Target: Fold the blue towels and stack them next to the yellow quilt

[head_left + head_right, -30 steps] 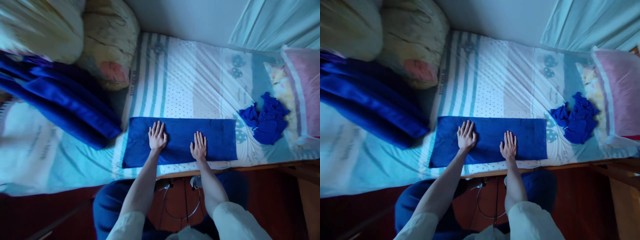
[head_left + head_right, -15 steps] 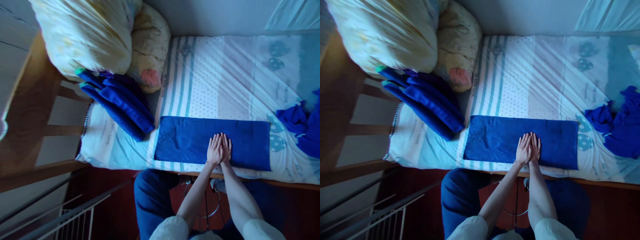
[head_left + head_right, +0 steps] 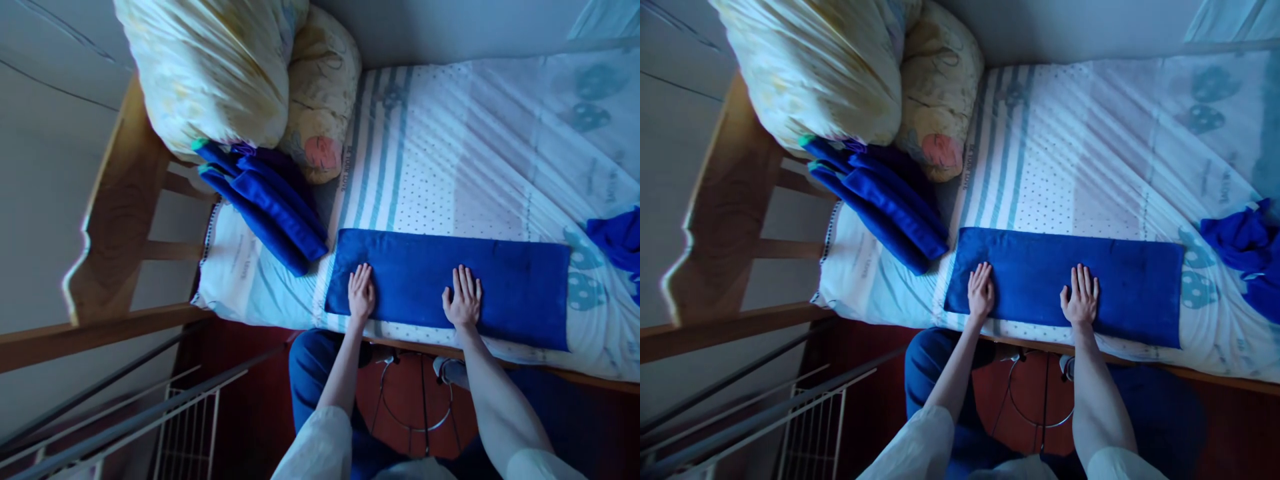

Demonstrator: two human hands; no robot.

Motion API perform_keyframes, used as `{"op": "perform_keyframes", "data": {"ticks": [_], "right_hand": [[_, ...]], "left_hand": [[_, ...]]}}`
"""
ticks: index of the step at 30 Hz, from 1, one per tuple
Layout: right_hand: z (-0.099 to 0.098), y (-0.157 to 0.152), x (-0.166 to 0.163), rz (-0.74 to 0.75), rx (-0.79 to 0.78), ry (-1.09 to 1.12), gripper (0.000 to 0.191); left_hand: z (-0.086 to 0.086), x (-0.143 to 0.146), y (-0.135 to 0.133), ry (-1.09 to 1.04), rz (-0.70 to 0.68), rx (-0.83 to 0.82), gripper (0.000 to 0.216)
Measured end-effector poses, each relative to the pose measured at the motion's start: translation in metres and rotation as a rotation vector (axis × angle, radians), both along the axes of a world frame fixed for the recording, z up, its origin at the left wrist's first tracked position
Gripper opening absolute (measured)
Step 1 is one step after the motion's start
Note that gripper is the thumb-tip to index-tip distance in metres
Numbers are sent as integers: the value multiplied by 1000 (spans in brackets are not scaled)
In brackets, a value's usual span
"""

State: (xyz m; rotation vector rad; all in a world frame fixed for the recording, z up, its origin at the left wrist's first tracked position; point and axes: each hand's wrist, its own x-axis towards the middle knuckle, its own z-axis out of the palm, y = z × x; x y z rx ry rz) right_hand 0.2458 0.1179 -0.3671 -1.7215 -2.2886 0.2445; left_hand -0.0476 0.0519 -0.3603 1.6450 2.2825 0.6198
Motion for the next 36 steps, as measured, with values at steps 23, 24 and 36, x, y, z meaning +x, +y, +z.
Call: {"op": "perform_keyframes", "data": {"ticks": [23,24,36], "right_hand": [[-2,-2,3,14,-18,-6,65],[-2,-2,3,12,-16,-9,65],[4,-2,0,-12,-32,-16,65]], "left_hand": [[10,156,47,-55,-462,-44,57],[10,160,51,-57,-487,-44,56],[10,-20,75,114,-187,-126,59]]}}
